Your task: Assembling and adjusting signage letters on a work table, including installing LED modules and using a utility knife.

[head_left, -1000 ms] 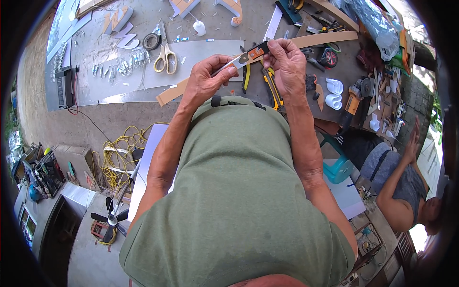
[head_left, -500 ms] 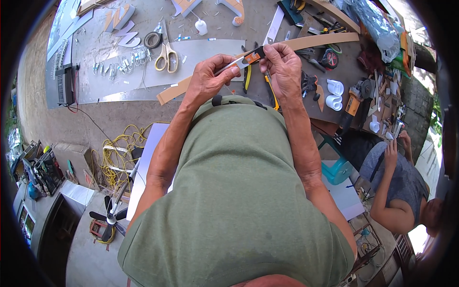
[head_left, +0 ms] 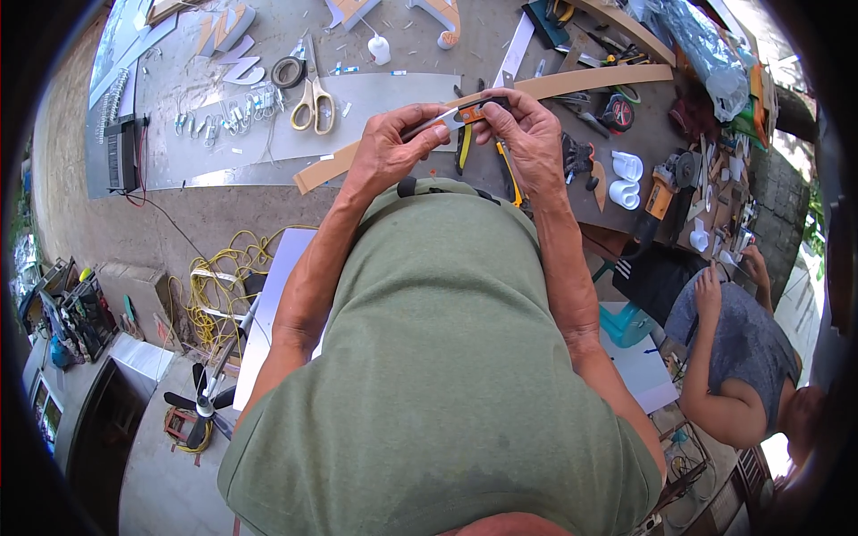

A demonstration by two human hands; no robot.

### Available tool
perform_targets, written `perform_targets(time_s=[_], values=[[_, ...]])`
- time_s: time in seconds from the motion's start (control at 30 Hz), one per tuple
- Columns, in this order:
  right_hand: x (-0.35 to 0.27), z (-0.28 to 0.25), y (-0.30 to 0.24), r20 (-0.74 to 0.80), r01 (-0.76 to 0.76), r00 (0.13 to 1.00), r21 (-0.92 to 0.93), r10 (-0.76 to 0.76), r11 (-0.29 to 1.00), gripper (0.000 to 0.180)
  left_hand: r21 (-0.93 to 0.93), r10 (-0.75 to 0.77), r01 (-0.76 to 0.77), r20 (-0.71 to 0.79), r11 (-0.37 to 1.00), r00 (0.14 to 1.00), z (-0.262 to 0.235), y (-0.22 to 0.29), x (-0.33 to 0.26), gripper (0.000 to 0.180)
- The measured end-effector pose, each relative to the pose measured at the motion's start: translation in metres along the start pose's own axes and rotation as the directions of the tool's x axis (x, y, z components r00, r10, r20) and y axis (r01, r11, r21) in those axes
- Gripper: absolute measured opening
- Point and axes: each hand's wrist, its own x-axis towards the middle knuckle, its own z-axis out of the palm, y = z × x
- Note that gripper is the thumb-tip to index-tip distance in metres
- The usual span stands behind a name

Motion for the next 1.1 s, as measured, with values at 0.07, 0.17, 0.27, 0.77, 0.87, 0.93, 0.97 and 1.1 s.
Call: perform_targets(time_s=[0.07,0.17,0.27,0.77,0.87,0.93,0.97,1.1], values=[[-0.001,0.001,0.002,-0.024,0.03,0.999,0.017,-0.03,0.999,0.026,-0.011,-0.008,0.008,0.006,1.0,1.0,0.0,0.003,0.0,0.039],[-0.001,0.003,0.001,-0.032,0.024,0.999,0.005,-0.024,1.0,0.026,-0.002,-0.009,0.009,-0.002,1.0,1.0,0.0,0.001,0.0,0.039],[-0.002,0.005,-0.001,-0.038,0.022,0.999,-0.031,-0.023,0.999,0.026,0.013,-0.018,0.018,-0.01,1.0,1.0,-0.001,0.002,-0.002,0.038],[-0.013,0.0,0.009,-0.07,-0.077,0.994,0.036,0.079,0.996,0.022,0.276,0.164,-0.157,0.001,0.948,0.987,0.017,0.006,0.001,0.082],[-0.016,0.004,0.006,-0.024,-0.146,0.989,0.034,0.147,0.989,0.02,0.227,0.082,-0.088,0.036,0.97,0.996,0.012,0.0,-0.002,0.083],[-0.017,0.004,0.01,0.005,-0.138,0.99,0.074,0.138,0.988,0.021,0.21,0.078,-0.09,0.063,0.974,0.995,0.011,0.002,0.0,0.081],[-0.018,0.004,0.007,0.005,-0.135,0.991,0.077,0.135,0.988,0.021,0.211,0.053,-0.06,0.039,0.976,0.998,0.011,0.004,0.0,0.079],[-0.024,-0.018,-0.011,-0.102,-0.043,0.993,0.167,0.061,0.985,0.02,0.024,0.224,-0.226,0.059,0.974,0.973,0.027,0.022,0.016,0.074]])
